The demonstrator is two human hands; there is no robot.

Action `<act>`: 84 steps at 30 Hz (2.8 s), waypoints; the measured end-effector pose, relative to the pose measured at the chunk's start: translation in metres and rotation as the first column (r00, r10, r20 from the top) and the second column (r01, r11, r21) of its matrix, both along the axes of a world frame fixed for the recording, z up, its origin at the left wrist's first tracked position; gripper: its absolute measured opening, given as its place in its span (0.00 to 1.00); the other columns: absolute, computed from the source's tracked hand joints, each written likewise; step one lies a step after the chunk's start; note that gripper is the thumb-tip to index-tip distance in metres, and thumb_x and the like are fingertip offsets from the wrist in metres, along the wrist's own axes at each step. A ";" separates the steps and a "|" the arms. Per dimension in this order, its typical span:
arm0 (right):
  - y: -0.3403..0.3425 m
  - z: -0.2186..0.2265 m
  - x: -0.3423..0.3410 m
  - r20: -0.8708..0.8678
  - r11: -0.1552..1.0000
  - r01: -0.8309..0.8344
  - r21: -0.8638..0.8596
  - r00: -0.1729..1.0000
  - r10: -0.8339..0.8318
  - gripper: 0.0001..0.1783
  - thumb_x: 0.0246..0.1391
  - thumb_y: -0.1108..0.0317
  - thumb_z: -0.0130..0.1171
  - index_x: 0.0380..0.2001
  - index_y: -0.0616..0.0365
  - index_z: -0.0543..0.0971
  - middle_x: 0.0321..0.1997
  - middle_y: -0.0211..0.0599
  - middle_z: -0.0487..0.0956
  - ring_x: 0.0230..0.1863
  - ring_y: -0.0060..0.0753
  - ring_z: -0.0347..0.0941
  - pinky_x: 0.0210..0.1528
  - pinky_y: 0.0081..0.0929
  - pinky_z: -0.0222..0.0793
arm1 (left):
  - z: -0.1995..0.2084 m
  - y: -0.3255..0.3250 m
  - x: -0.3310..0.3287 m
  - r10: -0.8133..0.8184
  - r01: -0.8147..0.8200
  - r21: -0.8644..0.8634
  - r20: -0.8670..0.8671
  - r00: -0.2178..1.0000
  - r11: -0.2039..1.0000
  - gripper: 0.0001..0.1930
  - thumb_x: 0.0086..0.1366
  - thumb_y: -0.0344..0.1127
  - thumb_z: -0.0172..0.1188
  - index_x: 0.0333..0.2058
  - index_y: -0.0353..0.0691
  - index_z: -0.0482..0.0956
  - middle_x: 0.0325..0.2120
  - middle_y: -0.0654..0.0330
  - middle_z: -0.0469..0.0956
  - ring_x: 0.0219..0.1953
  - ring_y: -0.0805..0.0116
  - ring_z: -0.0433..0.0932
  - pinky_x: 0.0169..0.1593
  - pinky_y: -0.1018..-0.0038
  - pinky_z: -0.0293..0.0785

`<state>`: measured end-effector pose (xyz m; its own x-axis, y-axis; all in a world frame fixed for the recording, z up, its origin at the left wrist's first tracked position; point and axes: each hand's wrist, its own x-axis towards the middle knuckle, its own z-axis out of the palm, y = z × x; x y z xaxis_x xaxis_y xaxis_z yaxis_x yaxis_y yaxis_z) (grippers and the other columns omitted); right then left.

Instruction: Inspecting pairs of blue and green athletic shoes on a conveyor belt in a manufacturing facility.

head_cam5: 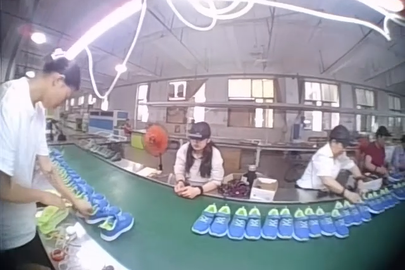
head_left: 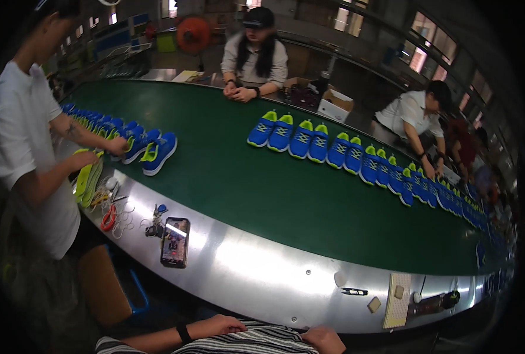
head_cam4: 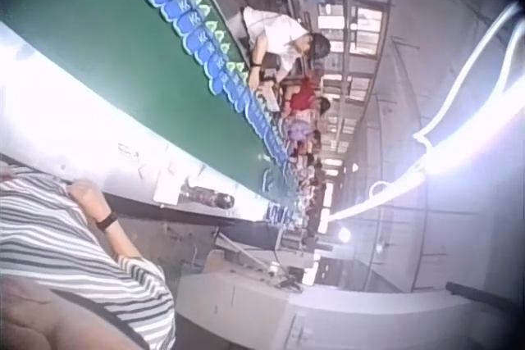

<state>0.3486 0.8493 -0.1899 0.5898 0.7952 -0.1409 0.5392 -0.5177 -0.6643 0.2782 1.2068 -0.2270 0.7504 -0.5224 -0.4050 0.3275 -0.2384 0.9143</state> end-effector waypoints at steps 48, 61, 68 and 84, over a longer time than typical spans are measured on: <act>0.117 -0.023 0.096 0.151 0.904 0.260 -0.340 0.964 -0.221 0.49 0.44 0.39 0.63 0.64 0.55 0.61 0.74 0.57 0.40 0.74 0.61 0.30 0.68 0.61 0.20 | 0.017 0.432 0.316 0.367 -0.586 0.724 0.689 0.625 -0.364 0.33 0.46 0.50 0.66 0.50 0.41 0.73 0.49 0.54 0.77 0.52 0.57 0.77 0.60 0.52 0.58; 0.114 -0.040 0.097 0.176 0.953 0.255 -0.164 0.958 -0.226 0.44 0.51 0.43 0.60 0.66 0.52 0.61 0.74 0.51 0.45 0.75 0.53 0.35 0.70 0.55 0.26 | 0.106 0.189 0.212 0.464 -0.752 0.339 0.623 0.630 0.566 0.17 0.60 0.45 0.64 0.33 0.32 0.80 0.24 0.60 0.79 0.29 0.74 0.76 0.35 0.77 0.72; 0.133 -0.031 0.091 -0.321 0.591 0.577 0.564 0.812 -0.487 0.37 0.47 0.77 0.54 0.63 0.61 0.59 0.74 0.44 0.48 0.73 0.42 0.45 0.71 0.35 0.42 | 0.071 0.089 0.075 0.129 -0.717 0.285 0.877 0.463 0.636 0.16 0.57 0.32 0.64 0.43 0.36 0.75 0.44 0.52 0.76 0.48 0.56 0.73 0.53 0.64 0.68; 0.130 -0.033 0.081 -0.341 0.616 0.586 0.526 0.809 -0.479 0.43 0.39 0.75 0.46 0.66 0.57 0.58 0.72 0.42 0.53 0.73 0.39 0.46 0.73 0.35 0.38 | 0.055 0.177 0.094 0.157 -0.917 0.255 0.937 0.313 0.307 0.20 0.58 0.32 0.57 0.50 0.36 0.71 0.43 0.52 0.75 0.45 0.56 0.71 0.51 0.63 0.65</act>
